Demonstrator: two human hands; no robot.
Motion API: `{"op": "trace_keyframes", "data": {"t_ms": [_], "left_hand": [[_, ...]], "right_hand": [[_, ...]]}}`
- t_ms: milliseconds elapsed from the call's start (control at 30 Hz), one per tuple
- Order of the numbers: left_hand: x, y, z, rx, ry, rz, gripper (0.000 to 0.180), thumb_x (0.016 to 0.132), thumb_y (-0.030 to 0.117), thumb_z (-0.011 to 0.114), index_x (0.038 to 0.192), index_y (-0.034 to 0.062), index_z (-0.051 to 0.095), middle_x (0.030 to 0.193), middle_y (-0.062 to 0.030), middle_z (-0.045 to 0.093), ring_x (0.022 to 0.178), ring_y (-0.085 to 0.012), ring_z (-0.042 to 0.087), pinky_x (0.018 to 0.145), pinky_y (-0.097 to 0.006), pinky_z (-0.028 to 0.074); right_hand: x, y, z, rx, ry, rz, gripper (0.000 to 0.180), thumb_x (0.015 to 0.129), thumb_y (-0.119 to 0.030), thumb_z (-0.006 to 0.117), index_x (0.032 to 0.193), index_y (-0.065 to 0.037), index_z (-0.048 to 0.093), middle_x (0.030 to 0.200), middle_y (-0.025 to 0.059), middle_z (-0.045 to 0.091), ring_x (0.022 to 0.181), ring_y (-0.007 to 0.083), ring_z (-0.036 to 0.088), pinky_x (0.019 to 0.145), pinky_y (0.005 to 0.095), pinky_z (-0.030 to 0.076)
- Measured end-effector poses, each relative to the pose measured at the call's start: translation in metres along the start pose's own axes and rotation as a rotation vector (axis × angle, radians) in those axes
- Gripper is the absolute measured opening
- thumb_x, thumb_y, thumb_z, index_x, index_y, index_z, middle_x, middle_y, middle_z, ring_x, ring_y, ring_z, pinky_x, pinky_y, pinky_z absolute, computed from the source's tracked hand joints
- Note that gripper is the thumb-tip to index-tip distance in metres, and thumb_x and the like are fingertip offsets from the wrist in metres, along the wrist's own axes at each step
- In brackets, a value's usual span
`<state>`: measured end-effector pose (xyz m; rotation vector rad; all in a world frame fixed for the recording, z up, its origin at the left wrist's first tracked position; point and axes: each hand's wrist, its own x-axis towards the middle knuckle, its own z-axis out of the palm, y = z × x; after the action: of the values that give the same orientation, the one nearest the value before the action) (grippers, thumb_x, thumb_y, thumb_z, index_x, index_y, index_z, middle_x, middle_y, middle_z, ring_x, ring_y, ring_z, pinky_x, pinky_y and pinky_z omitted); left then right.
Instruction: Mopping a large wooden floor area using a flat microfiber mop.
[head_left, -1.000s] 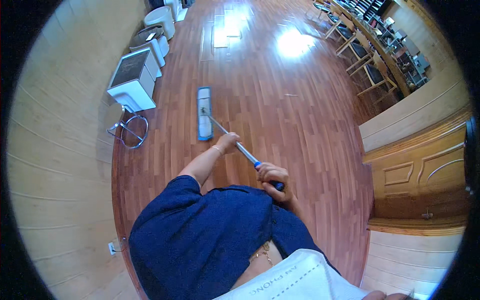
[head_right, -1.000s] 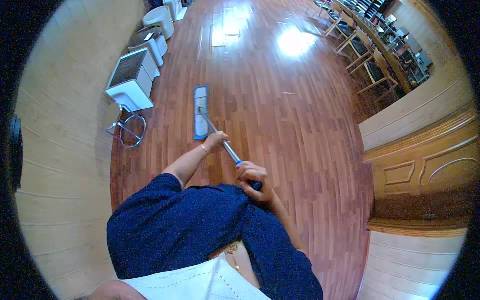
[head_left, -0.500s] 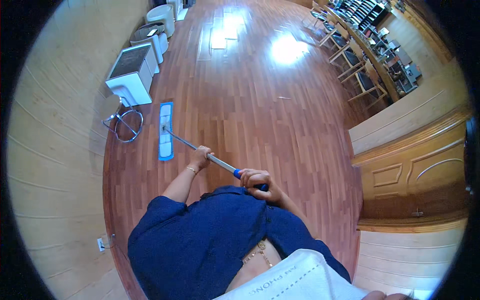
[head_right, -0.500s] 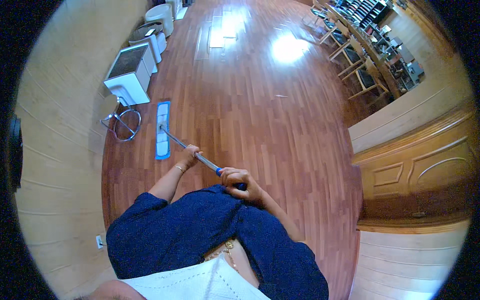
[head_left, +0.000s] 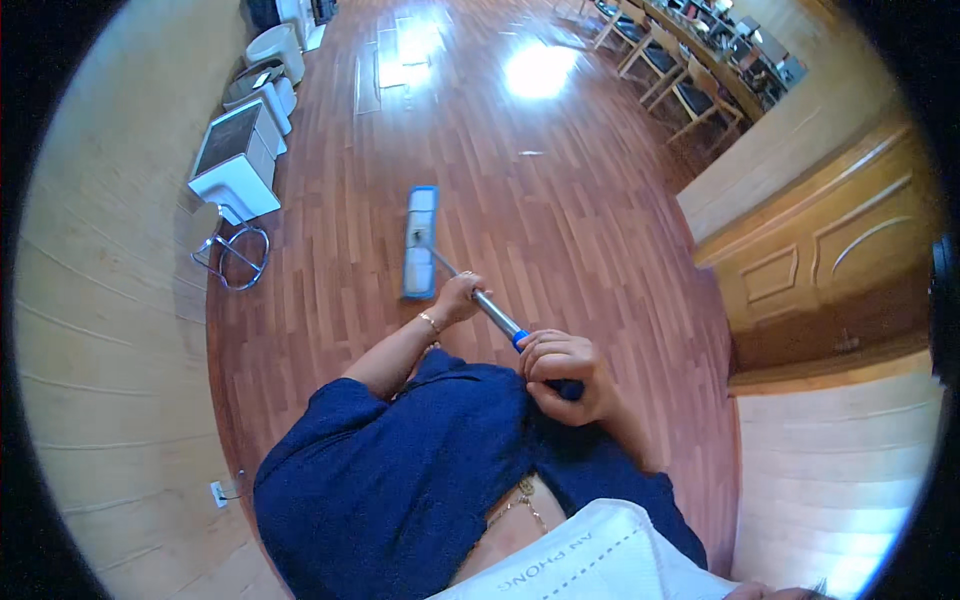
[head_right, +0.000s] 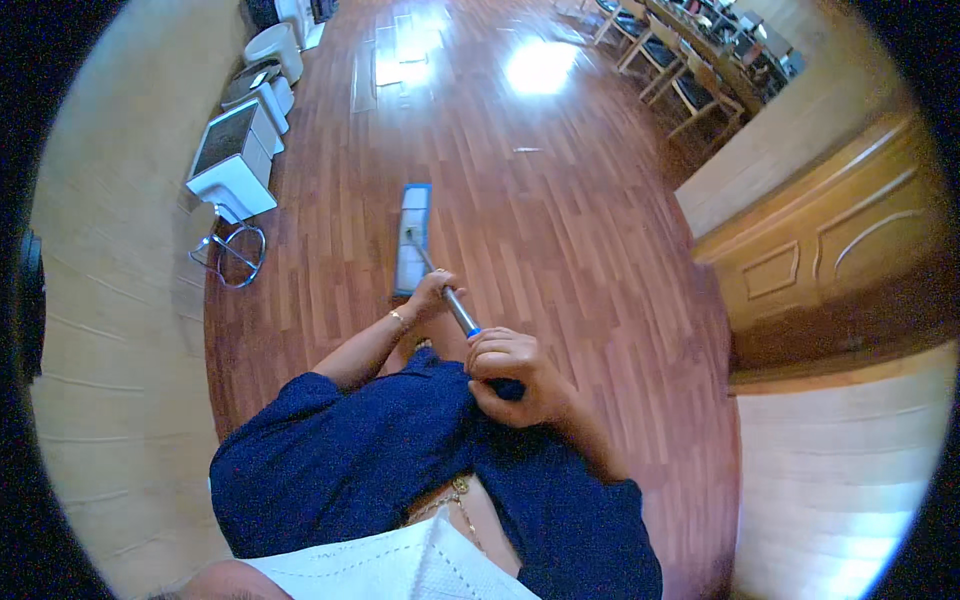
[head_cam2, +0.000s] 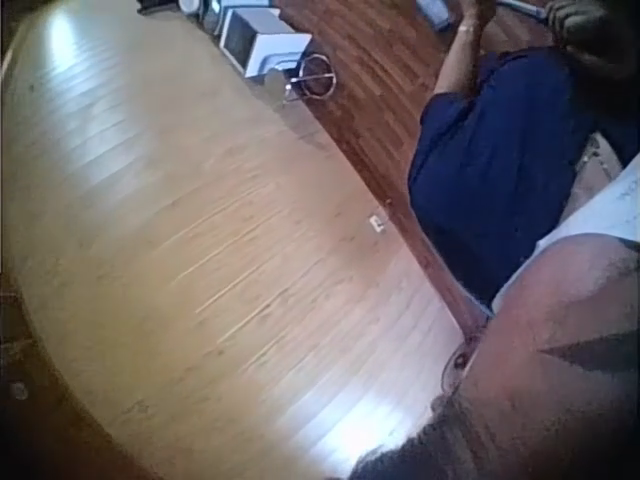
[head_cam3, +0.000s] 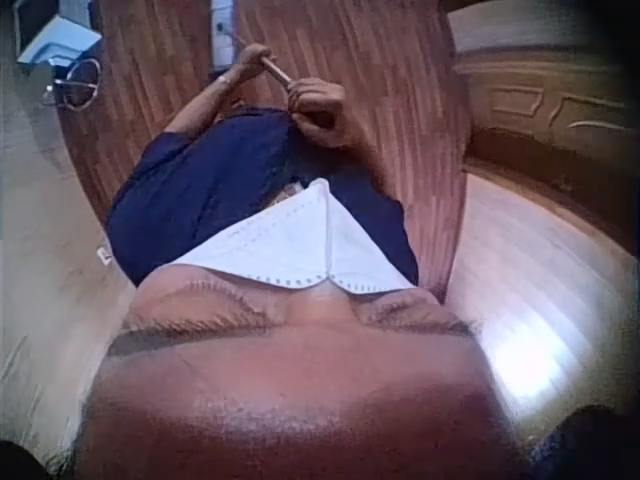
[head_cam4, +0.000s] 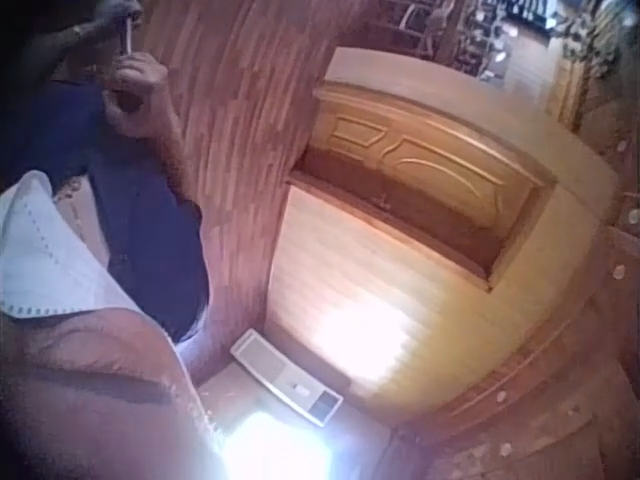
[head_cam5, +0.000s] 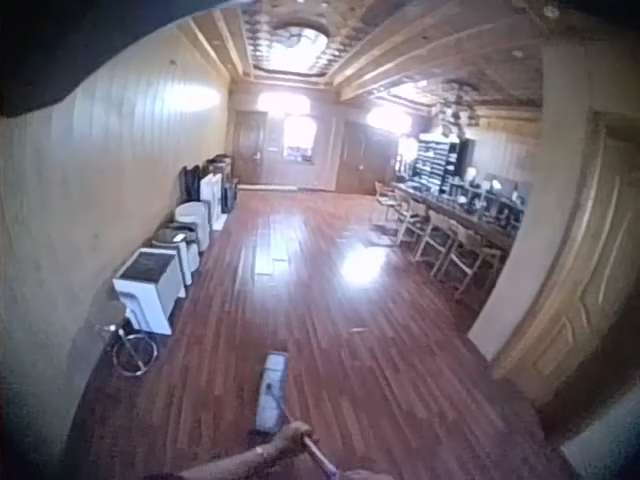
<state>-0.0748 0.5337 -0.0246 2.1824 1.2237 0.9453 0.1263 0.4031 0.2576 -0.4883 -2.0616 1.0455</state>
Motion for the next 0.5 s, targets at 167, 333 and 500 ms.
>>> {"op": "trace_keyframes", "data": {"t_ms": [167,333,500], "left_hand": [[-0.008,0.031,0.032,-0.602,-0.133,-0.113,0.027,0.079,0.015,0.07,0.063,0.0061,0.05,0.06,-0.0088,0.054,0.058,-0.0247,0.054,0.055,-0.038,0.043],[-0.008,0.071,0.025,-0.584,-0.258,0.069,0.035,0.073,0.002,0.077,0.059,0.0049,0.044,0.058,0.0016,0.044,0.057,-0.0103,0.044,0.053,-0.031,0.038],[-0.008,0.097,0.002,-0.57,-0.33,0.091,0.029,0.07,0.003,0.08,0.065,0.0054,0.051,0.067,0.001,0.052,0.068,-0.012,0.051,0.062,-0.031,0.041]], "right_hand": [[-0.01,-0.039,0.018,-0.287,-0.053,-0.11,0.022,0.071,-0.018,0.071,0.066,-0.008,0.052,0.063,0.0088,0.052,0.062,0.0289,0.056,0.059,0.0403,0.045],[0.001,-0.053,0.037,-0.179,0.06,-0.234,0.027,0.073,-0.026,0.076,0.073,-0.011,0.054,0.063,0.003,0.051,0.059,0.0233,0.056,0.054,0.0354,0.043],[0.02,-0.062,0.045,-0.072,0.168,-0.451,0.029,0.069,-0.03,0.077,0.079,-0.011,0.057,0.068,0.0041,0.055,0.063,0.0246,0.058,0.056,0.0368,0.044]]}}
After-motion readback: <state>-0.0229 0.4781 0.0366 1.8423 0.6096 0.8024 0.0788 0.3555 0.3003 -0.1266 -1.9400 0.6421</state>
